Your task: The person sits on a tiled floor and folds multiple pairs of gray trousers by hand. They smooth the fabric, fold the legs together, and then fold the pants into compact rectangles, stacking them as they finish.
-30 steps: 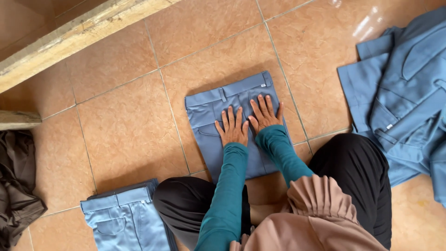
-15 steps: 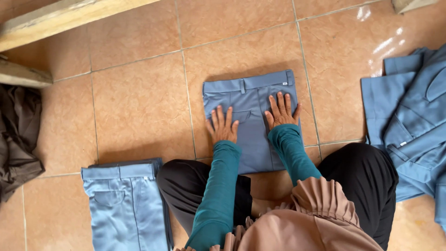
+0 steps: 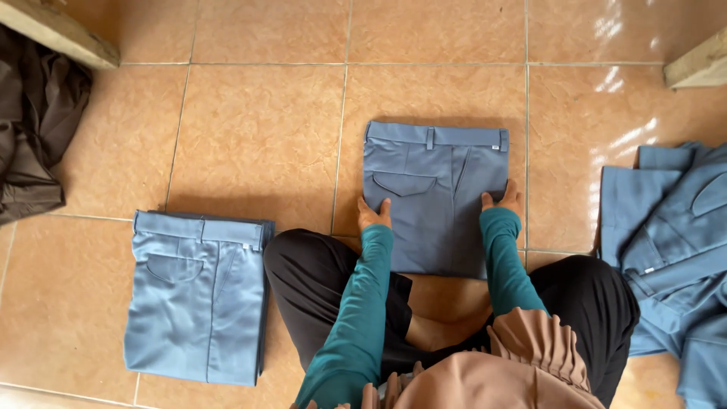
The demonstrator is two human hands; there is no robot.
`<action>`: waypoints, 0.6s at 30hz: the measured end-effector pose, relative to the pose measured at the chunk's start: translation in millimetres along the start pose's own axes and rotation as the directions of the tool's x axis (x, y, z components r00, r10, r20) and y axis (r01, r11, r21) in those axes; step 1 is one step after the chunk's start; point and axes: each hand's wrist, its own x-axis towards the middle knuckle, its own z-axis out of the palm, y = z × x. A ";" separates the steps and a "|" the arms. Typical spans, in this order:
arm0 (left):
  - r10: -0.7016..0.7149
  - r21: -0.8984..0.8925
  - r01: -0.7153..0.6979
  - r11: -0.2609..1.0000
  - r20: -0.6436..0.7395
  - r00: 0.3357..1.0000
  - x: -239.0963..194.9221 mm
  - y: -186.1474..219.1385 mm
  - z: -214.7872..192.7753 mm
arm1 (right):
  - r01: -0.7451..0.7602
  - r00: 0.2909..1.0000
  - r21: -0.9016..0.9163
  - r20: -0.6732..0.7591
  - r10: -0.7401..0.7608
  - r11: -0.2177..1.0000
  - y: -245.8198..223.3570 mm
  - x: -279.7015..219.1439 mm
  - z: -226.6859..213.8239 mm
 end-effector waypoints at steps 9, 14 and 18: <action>-0.149 0.071 0.138 0.988 0.187 0.971 10.4 21.3 18.7 | -0.215 0.929 -0.151 0.273 0.249 0.965 26.7 44.7 28.7; -0.114 0.031 0.110 0.993 0.249 0.962 -27.2 66.6 -41.1 | -0.229 0.929 0.114 0.323 0.182 0.967 -39.4 4.2 -56.5; -0.091 0.004 0.094 0.996 0.297 0.951 -24.8 97.9 -81.8 | -0.200 0.941 0.186 0.311 0.136 0.962 -66.7 2.1 -75.0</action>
